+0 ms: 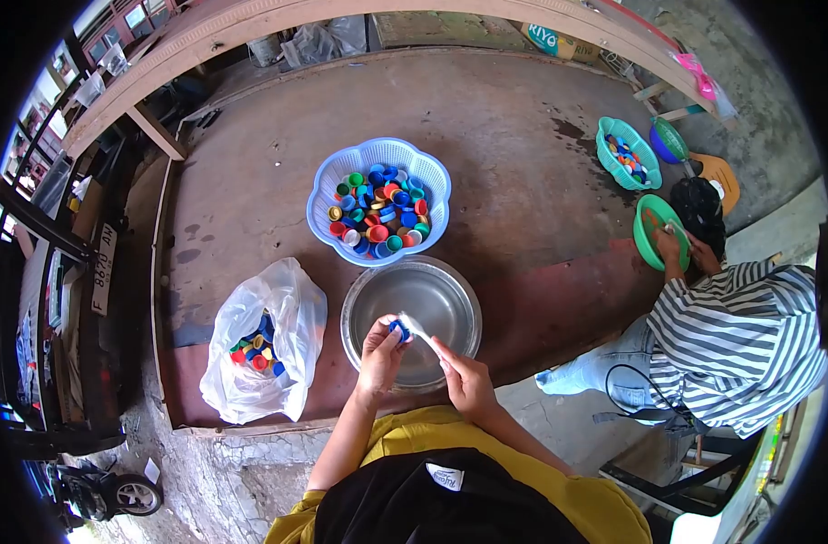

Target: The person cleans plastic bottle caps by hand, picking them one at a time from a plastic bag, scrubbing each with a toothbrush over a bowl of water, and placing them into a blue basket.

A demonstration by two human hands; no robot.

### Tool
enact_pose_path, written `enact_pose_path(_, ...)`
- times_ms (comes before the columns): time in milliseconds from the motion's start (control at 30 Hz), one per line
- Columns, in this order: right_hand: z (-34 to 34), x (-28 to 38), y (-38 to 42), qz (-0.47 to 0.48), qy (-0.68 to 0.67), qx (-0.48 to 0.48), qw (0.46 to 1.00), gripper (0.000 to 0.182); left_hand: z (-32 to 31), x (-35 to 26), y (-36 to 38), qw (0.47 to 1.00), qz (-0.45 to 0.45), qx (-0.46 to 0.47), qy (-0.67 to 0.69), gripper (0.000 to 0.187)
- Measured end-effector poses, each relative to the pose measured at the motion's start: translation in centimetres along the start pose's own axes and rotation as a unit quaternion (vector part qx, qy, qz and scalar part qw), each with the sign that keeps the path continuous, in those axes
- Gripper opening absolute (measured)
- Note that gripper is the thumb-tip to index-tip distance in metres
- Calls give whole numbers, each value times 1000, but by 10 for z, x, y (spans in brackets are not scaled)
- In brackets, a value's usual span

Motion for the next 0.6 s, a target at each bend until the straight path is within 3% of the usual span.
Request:
enact_pose_path(133,-2,-17,0,1,0,-20,1000,39,-1,-1,-1,997,23,63,38,20)
enact_pose_path(200,6,-22,-3,-18,-9,-49,999,40,-6,-5,-1,999,14,48,13,19)
enact_pose_path(267,1,-15,4,-2,44,-1,999,40,-9,-6,1,1000,15,9,2,18)
enact_pose_path(333,-8,-12,7,-15,85,62,994,41,-2,-1,-2,999,19,35,33,18)
enact_pose_path(367,-2,-13,2,-4,29,-10,1000,42,0,2,-3,997,21,49,49,18)
enact_pose_path(433,1,-19,5,-3,44,-14,999,44,-2,1,1,997,41,39,56,18)
enact_pose_path(600,-8,-17,12,-19,76,47,996,44,-5,-4,3,997,46,13,59,15)
Point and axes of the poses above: each hand's wrist, its own y-axis away from the middle knuckle, its own z-axis out of the back of the hand, x = y × z, the point moved 7 cm from there along -y, towards the middle knuckle, and after that the axes turned 7 degrees about -z, right-handed, at the moved point
